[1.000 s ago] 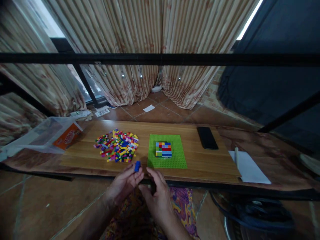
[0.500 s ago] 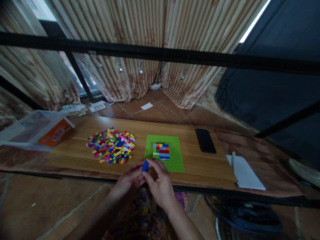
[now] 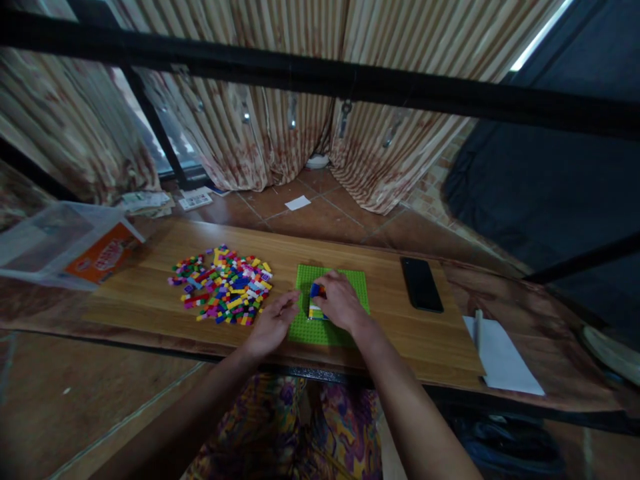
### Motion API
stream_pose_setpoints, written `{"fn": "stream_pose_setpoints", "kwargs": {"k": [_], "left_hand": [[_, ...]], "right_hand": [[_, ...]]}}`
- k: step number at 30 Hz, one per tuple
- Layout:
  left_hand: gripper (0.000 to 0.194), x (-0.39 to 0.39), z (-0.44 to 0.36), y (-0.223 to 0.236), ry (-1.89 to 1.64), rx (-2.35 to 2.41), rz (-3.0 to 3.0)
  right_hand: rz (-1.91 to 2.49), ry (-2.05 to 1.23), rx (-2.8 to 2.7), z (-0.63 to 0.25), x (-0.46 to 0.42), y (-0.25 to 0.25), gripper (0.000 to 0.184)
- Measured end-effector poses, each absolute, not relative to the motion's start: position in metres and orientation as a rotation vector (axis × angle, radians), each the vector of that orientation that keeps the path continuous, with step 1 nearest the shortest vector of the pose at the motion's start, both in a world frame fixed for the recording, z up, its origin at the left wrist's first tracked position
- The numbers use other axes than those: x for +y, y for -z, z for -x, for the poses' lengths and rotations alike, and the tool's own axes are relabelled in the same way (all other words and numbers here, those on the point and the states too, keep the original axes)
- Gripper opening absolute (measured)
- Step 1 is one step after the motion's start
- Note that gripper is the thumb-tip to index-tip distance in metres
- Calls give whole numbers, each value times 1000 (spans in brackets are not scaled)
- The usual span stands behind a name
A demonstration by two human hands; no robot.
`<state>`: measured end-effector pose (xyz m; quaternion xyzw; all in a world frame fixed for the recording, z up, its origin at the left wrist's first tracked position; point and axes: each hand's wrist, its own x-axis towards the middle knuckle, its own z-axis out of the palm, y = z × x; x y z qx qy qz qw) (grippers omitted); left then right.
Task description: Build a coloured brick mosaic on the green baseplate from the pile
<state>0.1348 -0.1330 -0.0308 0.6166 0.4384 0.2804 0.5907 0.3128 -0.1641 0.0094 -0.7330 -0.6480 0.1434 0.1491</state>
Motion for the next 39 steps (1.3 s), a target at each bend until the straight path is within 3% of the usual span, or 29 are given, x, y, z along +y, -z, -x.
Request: {"fn": "stream_pose_setpoints", "kwargs": {"k": [14, 39], "left_hand": [[45, -140, -146, 36, -566, 942, -1886], [51, -163, -158, 25, -492, 1042, -2190]], "right_hand": [[2015, -583, -1850, -322, -158, -6, 34], [1807, -1009, -1624, -344, -151, 7, 31]]}}
